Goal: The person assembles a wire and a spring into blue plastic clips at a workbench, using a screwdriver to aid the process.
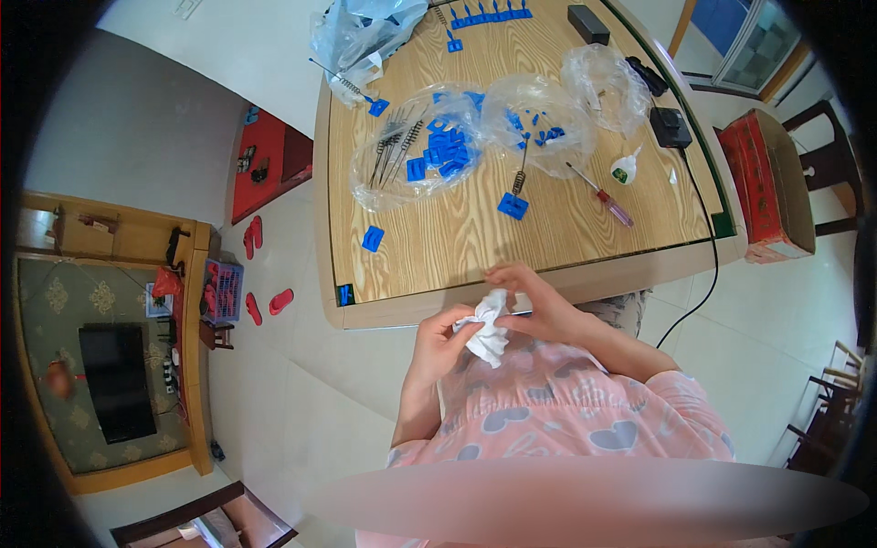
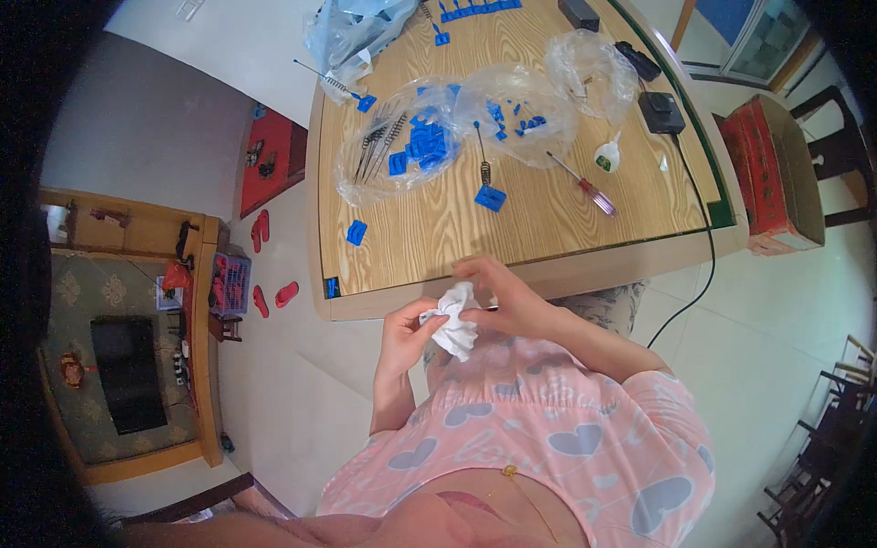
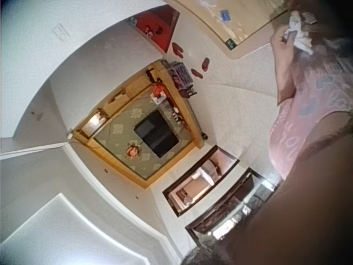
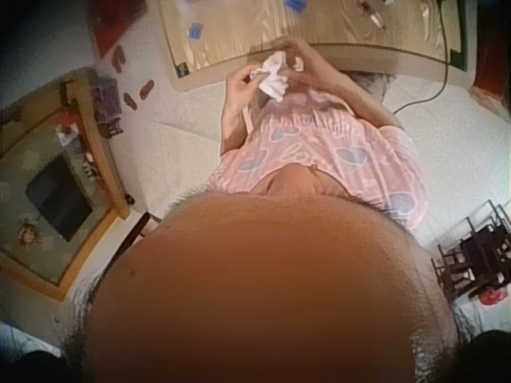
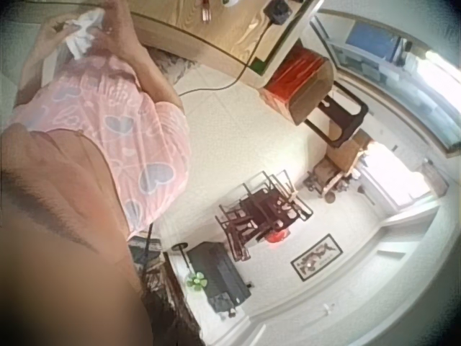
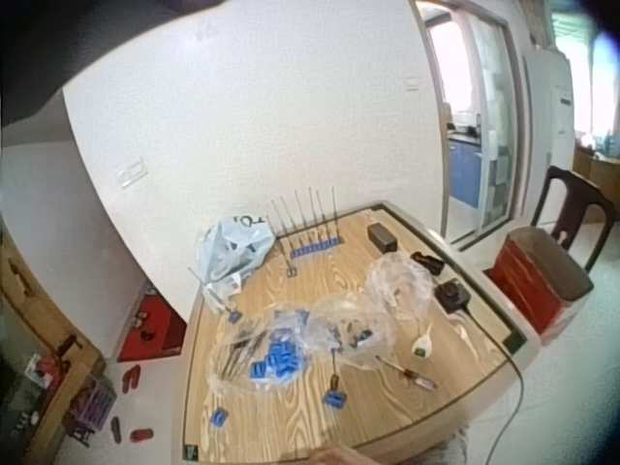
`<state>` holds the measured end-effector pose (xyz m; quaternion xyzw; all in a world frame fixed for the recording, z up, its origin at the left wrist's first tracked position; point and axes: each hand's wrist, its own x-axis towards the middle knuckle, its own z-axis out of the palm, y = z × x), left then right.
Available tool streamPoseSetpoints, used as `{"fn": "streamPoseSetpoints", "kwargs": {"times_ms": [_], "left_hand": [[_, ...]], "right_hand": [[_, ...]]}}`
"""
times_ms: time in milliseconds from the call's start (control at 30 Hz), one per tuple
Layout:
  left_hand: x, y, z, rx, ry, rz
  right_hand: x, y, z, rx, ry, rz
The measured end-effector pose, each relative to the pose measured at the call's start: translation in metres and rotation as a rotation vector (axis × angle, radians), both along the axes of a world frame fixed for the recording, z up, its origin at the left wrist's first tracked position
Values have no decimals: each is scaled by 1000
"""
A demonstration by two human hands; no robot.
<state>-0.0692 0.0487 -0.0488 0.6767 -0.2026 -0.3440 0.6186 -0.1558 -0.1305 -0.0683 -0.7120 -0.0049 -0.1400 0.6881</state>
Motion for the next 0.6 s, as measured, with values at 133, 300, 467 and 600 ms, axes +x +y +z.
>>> {"fn": "streamPoseSetpoints", "kwargs": {"times_ms": [133,300,467,600], "left_hand": [[-10,-4,-3,4,-190,20],[-26,-18,-3,95,-373,57],[-41,-24,-19,102,-354,144],[-48,-28,-7,95,-188,127]], "right_hand": [[-7,-1,-11,-112,-76,171],[-22,2,-15,290,112,139],[-39,-5,-16,136,148,143],[-50,-17,-15,221,220,73]]}}
